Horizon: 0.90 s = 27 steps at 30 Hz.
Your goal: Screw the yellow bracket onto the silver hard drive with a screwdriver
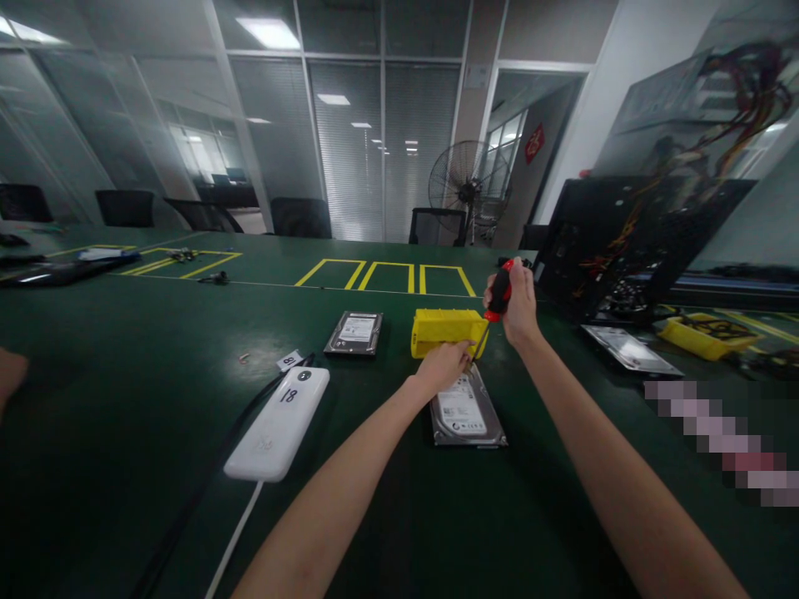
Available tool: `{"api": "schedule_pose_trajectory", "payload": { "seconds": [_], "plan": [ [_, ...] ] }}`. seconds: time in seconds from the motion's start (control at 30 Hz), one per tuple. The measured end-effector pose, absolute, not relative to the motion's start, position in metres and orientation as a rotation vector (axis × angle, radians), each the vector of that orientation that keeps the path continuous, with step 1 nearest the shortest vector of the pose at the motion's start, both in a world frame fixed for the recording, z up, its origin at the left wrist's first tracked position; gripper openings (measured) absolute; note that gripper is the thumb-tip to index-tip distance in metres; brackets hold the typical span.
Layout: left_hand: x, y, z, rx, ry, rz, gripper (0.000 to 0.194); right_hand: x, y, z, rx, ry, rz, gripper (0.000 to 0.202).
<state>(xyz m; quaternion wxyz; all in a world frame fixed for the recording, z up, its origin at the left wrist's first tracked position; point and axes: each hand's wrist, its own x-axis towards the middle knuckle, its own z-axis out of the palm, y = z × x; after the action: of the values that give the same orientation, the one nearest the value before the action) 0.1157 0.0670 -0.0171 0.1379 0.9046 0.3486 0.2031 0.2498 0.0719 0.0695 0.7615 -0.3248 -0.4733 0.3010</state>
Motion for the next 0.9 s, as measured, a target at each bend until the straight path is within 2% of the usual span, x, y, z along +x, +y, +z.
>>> {"api": "schedule_pose_trajectory", "payload": {
  "seconds": [0.7, 0.9],
  "plan": [
    [0.1161, 0.0687, -0.0183, 2.632, 1.004, 0.567, 0.035, 0.2530, 0.0713, 0.0715, -0.683, -1.092, 0.678, 0.046],
    [0.1160, 0.0683, -0.0173, 2.621, 1.014, 0.559, 0.035, 0.2504, 0.0712, 0.0709, -0.628, -1.061, 0.643, 0.036]
  ]
}}
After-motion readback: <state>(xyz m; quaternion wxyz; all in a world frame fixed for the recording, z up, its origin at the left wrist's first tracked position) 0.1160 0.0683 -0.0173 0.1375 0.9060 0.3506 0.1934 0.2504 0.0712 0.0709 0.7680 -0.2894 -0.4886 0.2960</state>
